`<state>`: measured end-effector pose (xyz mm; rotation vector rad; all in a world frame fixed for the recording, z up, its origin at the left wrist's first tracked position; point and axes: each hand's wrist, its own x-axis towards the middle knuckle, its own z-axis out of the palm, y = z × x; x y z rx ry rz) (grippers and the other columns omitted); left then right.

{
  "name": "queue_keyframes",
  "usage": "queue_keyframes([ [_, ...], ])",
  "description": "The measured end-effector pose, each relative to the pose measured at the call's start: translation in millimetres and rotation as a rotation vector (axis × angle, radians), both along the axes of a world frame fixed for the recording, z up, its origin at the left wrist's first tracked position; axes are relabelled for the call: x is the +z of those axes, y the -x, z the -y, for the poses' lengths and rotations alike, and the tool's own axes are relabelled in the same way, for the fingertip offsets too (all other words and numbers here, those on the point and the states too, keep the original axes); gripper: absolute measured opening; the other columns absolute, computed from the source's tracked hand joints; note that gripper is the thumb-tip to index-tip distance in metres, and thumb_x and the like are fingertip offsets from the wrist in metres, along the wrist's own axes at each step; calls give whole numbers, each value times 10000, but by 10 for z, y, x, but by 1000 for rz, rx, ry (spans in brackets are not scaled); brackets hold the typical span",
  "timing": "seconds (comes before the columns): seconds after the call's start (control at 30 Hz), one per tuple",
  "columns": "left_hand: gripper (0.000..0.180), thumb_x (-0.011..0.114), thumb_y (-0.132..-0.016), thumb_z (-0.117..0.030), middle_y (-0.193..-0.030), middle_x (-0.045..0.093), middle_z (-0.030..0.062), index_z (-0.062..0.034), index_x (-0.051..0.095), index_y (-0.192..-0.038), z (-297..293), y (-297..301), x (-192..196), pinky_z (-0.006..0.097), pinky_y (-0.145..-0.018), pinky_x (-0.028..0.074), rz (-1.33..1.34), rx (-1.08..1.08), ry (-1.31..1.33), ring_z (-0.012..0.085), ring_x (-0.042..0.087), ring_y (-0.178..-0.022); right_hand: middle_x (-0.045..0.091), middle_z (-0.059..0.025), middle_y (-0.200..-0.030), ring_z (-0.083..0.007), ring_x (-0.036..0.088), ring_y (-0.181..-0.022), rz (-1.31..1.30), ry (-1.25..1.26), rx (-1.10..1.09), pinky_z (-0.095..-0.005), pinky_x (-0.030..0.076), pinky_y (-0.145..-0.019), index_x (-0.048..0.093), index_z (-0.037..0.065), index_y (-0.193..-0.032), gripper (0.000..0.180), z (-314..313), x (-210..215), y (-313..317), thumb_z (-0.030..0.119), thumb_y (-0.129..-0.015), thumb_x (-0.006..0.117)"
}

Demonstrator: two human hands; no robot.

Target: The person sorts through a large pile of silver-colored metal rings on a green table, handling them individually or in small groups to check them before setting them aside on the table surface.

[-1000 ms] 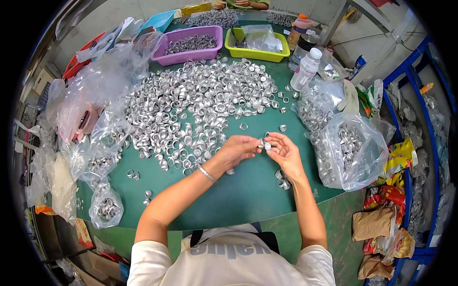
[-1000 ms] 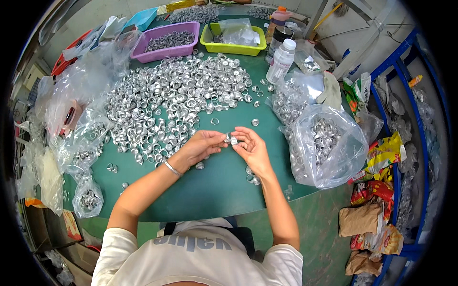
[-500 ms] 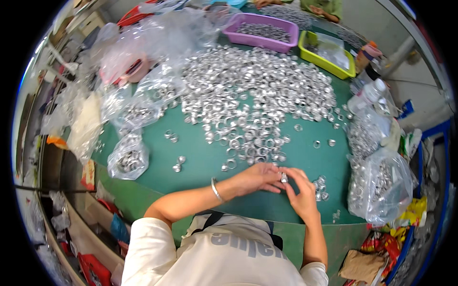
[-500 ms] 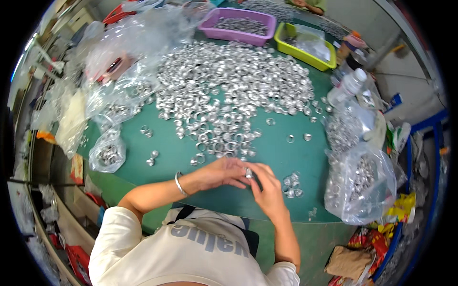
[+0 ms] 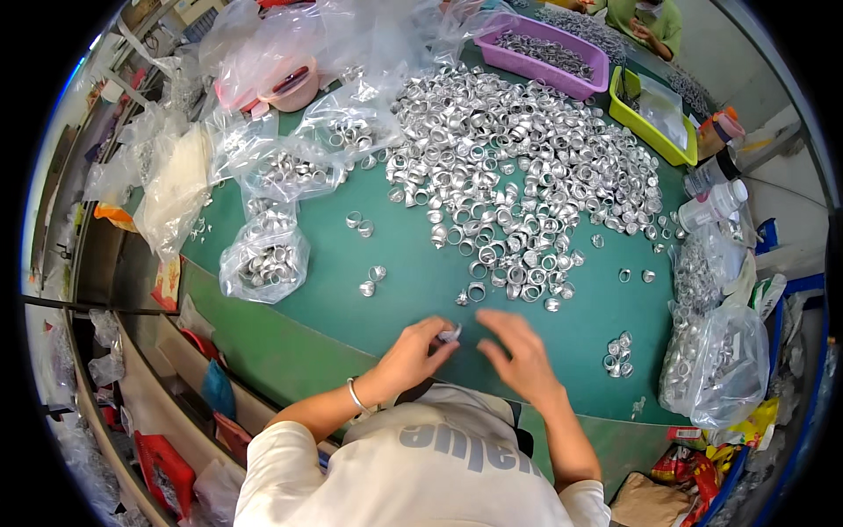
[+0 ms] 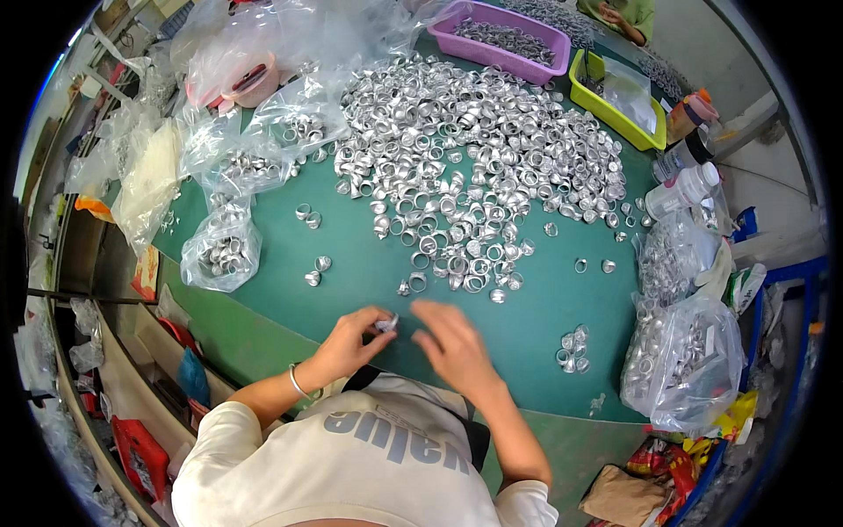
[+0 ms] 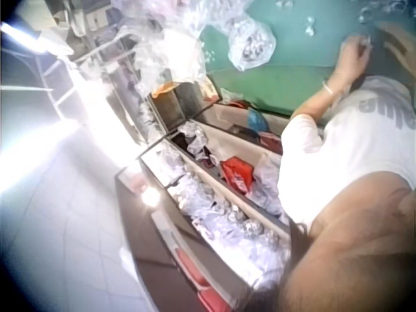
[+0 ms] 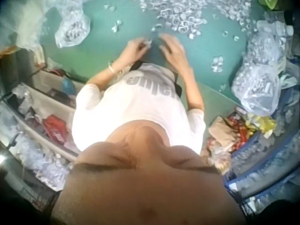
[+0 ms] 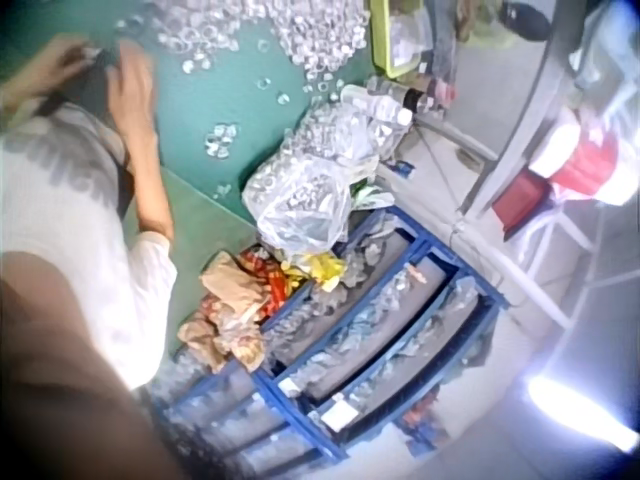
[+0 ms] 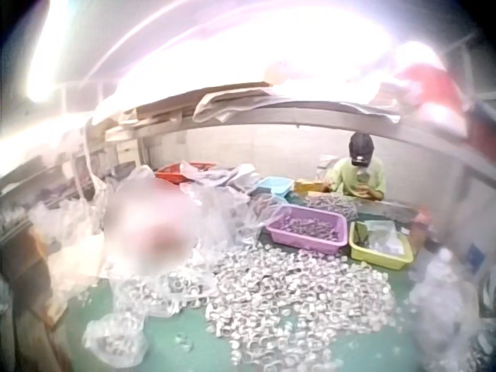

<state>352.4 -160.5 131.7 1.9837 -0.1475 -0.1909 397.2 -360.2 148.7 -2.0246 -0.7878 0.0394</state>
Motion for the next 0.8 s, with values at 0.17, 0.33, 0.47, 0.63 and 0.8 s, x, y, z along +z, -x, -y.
queue_keyframes([
  [0.17,184,642,-762,-46,-1061,530,103,-34,560,-927,-21,23,-68,371,-765,418,338,-11,-541,277,517,-942,562,-97,-1002,-278,509,-894,337,434,-339,-382,393,-749,622,21,-957,185,-376,-203,-276,30,-772,613],
  [0.33,188,655,-757,-82,-1084,518,97,-32,555,-909,13,29,-85,351,-767,391,342,-114,-562,262,496,-977,547,-100,-1035,-268,486,-933,339,556,-382,-384,359,-771,622,34,-922,178,-334,-221,-304,41,-747,592],
  [0.47,164,642,-758,-89,-1093,526,97,-32,568,-893,50,17,-204,360,-773,389,463,-165,-562,250,500,-985,542,-115,-1073,-296,481,-991,354,620,-430,-412,357,-825,619,18,-1004,280,-272,-10,-202,9,-725,590],
  [0.63,168,646,-742,-95,-1071,547,100,-27,581,-882,59,2,-77,364,-782,393,445,-252,-595,243,507,-1037,564,-123,-1032,-291,513,-933,266,378,-108,-387,404,-798,605,-2,-1034,282,-506,-65,-265,90,-771,649],
  [0.8,185,665,-716,-107,-1037,554,92,-34,574,-860,135,-3,-258,352,-770,392,514,-132,-492,244,519,-979,619,-101,-910,-248,574,-807,75,116,-122,-343,458,-727,617,-17,-1012,289,-454,-122,-370,-24,-730,682],
])
